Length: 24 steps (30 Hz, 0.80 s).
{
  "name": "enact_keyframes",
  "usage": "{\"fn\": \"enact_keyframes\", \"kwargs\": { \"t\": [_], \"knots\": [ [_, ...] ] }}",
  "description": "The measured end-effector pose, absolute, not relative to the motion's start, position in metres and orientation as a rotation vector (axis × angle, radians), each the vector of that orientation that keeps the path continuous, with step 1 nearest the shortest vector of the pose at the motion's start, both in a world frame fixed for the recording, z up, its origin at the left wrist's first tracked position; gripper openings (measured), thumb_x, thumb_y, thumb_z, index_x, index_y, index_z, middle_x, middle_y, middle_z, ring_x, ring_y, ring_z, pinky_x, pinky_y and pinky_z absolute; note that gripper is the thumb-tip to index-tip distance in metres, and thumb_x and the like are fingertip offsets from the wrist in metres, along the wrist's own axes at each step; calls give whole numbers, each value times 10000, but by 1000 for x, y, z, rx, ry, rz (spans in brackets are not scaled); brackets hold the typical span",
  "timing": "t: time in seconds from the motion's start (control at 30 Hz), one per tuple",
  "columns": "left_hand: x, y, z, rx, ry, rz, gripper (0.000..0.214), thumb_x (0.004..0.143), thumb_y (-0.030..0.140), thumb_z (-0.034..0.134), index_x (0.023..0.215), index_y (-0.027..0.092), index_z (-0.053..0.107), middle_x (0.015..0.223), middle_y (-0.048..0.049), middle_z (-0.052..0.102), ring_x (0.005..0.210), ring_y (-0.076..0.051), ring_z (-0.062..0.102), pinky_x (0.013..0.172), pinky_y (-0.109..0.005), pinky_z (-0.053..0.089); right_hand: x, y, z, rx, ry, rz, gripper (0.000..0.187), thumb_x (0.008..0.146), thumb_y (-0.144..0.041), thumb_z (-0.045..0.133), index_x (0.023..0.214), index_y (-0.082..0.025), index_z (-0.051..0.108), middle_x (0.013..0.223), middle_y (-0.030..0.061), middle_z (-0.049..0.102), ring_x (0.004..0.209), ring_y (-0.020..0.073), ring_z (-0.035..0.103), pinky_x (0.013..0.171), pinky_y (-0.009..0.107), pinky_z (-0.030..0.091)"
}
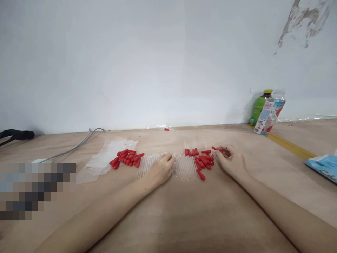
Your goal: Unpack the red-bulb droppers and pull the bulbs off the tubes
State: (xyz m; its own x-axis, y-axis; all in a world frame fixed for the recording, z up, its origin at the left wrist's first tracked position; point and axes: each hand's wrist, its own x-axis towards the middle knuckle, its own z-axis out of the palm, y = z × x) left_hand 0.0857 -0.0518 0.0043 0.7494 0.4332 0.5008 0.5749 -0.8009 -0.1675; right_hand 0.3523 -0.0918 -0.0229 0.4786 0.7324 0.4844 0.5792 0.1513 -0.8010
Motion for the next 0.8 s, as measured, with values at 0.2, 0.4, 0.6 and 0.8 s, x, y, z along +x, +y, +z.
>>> {"fn": "enact_keyframes", "kwargs": {
  "t": [0.2,0.4,0.6,0.8],
  "knots": [
    [84,-60,3,-2766,-765,-785,253,818,378,498,809,135,566,807,-87,551,778,-205,538,702,-341,488,354,-95,-22,-1698,-1134,85,255,656,-408,577,785,-188,594,693,33,614,592,151,542,578,293,434],
    [56,-76,10,-2800,-661,-953,280,832,344,475,990,131,567,970,-121,551,891,-216,502,764,-357,471,358,-91,-24,-1757,-1169,150,319,624,-460,602,755,-170,600,707,55,636,602,169,567,565,298,441],
    [17,-84,9,-2766,-681,-1017,206,841,256,463,963,165,602,959,-94,565,862,-191,516,749,-344,459,354,-87,-21,-1761,-1236,197,397,630,-543,590,749,-167,638,670,52,652,593,179,577,529,278,415],
    [11,-83,6,-2768,-783,-1083,198,849,242,454,920,170,625,970,-93,560,885,-195,517,758,-363,455,361,-80,-21,-1803,-1238,243,432,770,-518,403,742,-170,657,688,47,665,669,196,597,572,279,419]
  ]
}}
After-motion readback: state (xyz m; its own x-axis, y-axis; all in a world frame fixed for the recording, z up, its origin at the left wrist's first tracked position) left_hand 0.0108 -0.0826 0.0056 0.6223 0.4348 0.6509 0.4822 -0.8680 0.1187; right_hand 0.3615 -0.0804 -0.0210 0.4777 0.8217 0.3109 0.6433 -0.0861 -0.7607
